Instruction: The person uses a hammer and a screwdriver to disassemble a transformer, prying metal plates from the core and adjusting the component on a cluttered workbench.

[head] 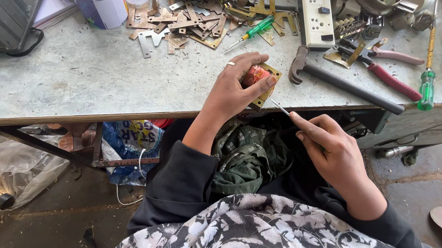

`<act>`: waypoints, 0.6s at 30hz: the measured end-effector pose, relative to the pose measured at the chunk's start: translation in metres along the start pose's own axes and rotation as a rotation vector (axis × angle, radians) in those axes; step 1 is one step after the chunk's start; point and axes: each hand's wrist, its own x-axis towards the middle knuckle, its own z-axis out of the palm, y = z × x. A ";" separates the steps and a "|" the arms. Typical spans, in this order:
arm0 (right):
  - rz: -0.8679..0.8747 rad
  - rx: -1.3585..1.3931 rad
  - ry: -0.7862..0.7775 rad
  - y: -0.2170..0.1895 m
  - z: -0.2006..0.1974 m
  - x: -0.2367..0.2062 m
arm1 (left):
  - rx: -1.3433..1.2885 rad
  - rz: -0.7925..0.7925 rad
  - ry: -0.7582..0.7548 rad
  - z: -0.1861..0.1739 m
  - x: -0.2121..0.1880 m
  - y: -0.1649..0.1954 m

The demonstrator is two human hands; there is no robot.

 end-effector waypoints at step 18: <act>0.006 0.055 0.001 -0.001 0.006 0.002 | -0.033 -0.012 -0.003 0.002 0.000 -0.001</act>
